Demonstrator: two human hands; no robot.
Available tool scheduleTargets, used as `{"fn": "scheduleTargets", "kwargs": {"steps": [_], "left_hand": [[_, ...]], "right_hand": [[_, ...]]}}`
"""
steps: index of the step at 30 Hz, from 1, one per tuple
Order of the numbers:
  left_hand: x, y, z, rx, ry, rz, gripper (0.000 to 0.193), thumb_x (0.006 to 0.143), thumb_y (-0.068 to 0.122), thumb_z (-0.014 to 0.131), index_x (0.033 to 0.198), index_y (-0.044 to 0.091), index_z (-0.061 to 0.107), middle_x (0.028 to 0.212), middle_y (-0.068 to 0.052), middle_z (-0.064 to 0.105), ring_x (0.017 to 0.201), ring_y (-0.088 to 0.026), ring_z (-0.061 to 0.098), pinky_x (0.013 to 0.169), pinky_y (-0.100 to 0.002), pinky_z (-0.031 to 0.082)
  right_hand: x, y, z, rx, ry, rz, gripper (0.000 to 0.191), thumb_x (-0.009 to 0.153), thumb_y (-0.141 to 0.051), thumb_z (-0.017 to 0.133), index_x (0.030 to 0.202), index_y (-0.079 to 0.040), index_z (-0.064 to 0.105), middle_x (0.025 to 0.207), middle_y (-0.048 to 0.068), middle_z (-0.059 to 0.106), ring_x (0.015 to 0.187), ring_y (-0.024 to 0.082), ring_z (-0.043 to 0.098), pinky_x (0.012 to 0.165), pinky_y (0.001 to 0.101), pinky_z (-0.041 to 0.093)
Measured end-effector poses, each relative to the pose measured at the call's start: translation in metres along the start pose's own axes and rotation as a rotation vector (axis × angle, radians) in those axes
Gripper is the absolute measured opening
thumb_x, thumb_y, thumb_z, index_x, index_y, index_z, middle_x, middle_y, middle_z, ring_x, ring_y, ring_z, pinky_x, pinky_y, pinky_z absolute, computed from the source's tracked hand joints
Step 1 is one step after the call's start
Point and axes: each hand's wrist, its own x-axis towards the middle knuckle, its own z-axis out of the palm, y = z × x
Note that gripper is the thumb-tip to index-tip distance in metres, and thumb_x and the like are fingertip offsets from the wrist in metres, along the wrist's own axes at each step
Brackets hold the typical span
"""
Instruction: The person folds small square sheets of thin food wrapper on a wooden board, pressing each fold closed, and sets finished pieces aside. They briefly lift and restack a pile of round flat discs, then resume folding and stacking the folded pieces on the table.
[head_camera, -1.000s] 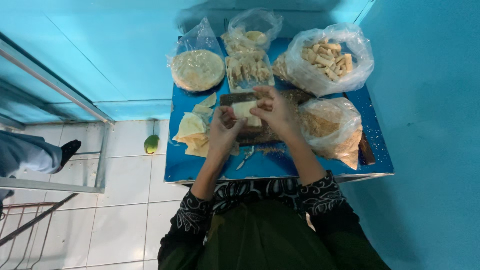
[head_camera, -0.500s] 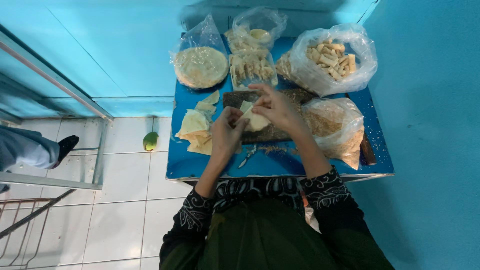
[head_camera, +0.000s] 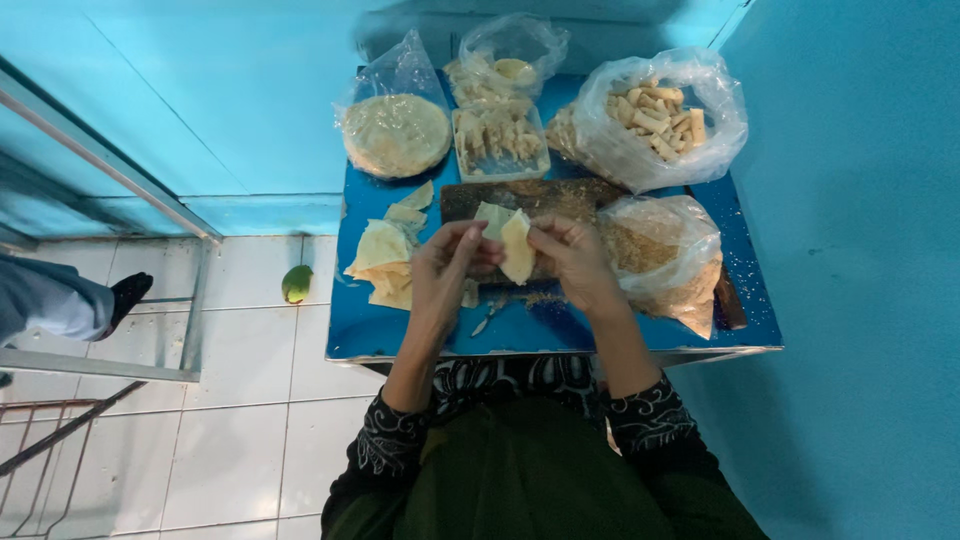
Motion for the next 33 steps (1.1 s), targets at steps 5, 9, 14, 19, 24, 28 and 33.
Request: {"fn": "scheduleTargets", "kwargs": {"steps": [5,9,14,19,24,28,33], "left_hand": [[-0.018,-0.001,0.011,0.157,-0.008,0.1,0.022,0.094,0.012,0.075,0.11,-0.002,0.071,0.094,-0.01,0.076,0.085,-0.012,0.073,0.076,-0.024,0.059],[-0.025,-0.01,0.018,0.528,0.155,0.353,0.016,0.091,0.012,0.079,0.097,-0.002,0.072,0.088,-0.007,0.073,0.076,-0.01,0.072,0.068,-0.023,0.058],[-0.013,-0.02,-0.002,0.163,0.151,0.133,0.013,0.099,0.012,0.075,0.096,-0.001,0.075,0.082,-0.004,0.071,0.073,-0.007,0.065,0.067,-0.022,0.054],[-0.009,-0.025,-0.042,-0.075,0.332,0.063,0.013,0.093,0.011,0.075,0.097,-0.002,0.075,0.082,-0.004,0.073,0.071,-0.009,0.067,0.067,-0.023,0.057],[-0.012,-0.026,-0.05,-0.132,0.307,0.106,0.015,0.094,0.003,0.074,0.106,-0.003,0.068,0.091,-0.006,0.072,0.077,-0.011,0.069,0.071,-0.024,0.059],[-0.017,-0.02,-0.049,-0.104,0.319,0.088,0.029,0.093,-0.003,0.07,0.121,0.0,0.062,0.095,-0.007,0.072,0.082,-0.011,0.07,0.069,-0.024,0.057],[-0.019,-0.021,-0.046,-0.006,0.255,0.121,0.029,0.094,-0.002,0.064,0.123,0.004,0.068,0.103,-0.004,0.074,0.087,-0.008,0.069,0.074,-0.023,0.057]], "right_hand": [[-0.014,0.007,-0.006,-0.066,0.006,0.002,0.012,0.094,-0.005,0.073,0.105,0.001,0.072,0.096,0.008,0.074,0.082,0.015,0.073,0.075,0.0316,0.062],[-0.016,0.016,0.005,-0.297,-0.043,-0.18,0.016,0.095,-0.004,0.073,0.11,0.002,0.073,0.101,0.009,0.075,0.091,0.015,0.073,0.08,0.0307,0.061],[0.009,0.007,-0.013,0.001,0.075,0.088,0.014,0.092,-0.005,0.072,0.105,-0.001,0.07,0.098,0.009,0.076,0.084,0.016,0.074,0.074,0.0308,0.062],[0.034,-0.008,-0.022,0.056,0.181,-0.039,0.007,0.102,-0.006,0.074,0.107,-0.002,0.072,0.099,0.009,0.073,0.082,0.017,0.067,0.065,0.0293,0.05],[0.025,0.006,0.019,-1.041,0.066,-0.785,0.01,0.093,-0.01,0.074,0.101,-0.004,0.074,0.111,0.009,0.075,0.102,0.023,0.071,0.088,0.0375,0.059],[0.008,0.005,0.038,-1.435,-0.024,-0.721,0.011,0.091,-0.012,0.077,0.098,-0.004,0.075,0.098,0.011,0.074,0.094,0.029,0.07,0.078,0.0426,0.058],[-0.003,-0.006,0.044,-1.461,-0.082,-0.731,0.012,0.088,-0.011,0.075,0.098,-0.004,0.074,0.1,0.011,0.074,0.096,0.031,0.07,0.078,0.0431,0.057]]}}
